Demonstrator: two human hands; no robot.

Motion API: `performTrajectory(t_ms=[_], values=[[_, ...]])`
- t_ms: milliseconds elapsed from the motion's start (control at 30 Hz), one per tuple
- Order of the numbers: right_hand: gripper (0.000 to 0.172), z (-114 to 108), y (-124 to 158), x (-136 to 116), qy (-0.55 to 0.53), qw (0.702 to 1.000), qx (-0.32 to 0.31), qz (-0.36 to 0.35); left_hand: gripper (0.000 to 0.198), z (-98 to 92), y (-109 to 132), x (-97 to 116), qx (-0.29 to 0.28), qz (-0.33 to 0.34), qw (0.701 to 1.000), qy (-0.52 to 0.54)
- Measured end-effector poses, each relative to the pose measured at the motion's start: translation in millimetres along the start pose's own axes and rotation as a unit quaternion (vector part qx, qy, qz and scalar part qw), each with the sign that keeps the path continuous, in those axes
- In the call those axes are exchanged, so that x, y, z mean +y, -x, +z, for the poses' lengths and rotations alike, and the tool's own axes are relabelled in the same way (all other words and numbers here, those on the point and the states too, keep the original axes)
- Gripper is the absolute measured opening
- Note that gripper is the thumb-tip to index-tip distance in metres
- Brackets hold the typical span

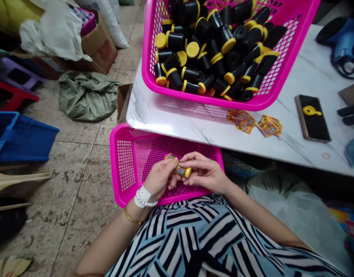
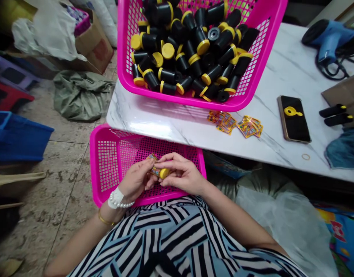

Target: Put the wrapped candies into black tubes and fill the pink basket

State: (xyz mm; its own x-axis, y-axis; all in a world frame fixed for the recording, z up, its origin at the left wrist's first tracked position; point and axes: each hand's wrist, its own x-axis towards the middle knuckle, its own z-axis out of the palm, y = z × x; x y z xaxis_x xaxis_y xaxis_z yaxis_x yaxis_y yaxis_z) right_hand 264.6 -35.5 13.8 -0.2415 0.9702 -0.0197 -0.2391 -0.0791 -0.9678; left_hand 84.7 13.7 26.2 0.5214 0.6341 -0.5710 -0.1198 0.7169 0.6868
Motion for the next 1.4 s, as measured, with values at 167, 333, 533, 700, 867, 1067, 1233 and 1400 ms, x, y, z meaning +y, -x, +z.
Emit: performTrajectory(t_ms=[167,333,533,700,867,1067,1233,1400], values=[[0.020,9,2,8,-0.058,0.995,0.069,-0.039,0.039,3.7,5,-4,-0.066,-0.038,0.993,0.093],[0.023,2,-1,1,0.130,0.985,0.076,-0.088,0.045,6.6,4,-10,-0.022,-0.040,0.996,0.071],[0.009,17,-3,3,0.111,0.977,0.140,-0.117,0.048,11.8,4,-12,-0.023,-0.055,0.996,0.068],[0.024,-6,-6,-20,0.305,0.923,0.139,-0.189,0.045,5.9,4,0,0.036,-0.049,0.998,0.022],[0.023,-83,-9,-65,0.597,0.689,0.383,-0.151,0.079,1.4,7,26,0.116,0.063,0.991,-0.022],[0.026,-131,-33,-69,0.730,0.593,0.339,-0.027,0.073,5.6,8,26,0.131,0.084,0.987,-0.025],[0.023,-116,-36,-61,0.726,0.584,0.345,-0.114,0.051,12.8,8,23,0.104,0.093,0.989,-0.043],[0.015,-54,-22,-45,0.695,0.624,0.287,-0.213,0.042,29.2,-1,25,0.077,0.110,0.989,-0.060]])
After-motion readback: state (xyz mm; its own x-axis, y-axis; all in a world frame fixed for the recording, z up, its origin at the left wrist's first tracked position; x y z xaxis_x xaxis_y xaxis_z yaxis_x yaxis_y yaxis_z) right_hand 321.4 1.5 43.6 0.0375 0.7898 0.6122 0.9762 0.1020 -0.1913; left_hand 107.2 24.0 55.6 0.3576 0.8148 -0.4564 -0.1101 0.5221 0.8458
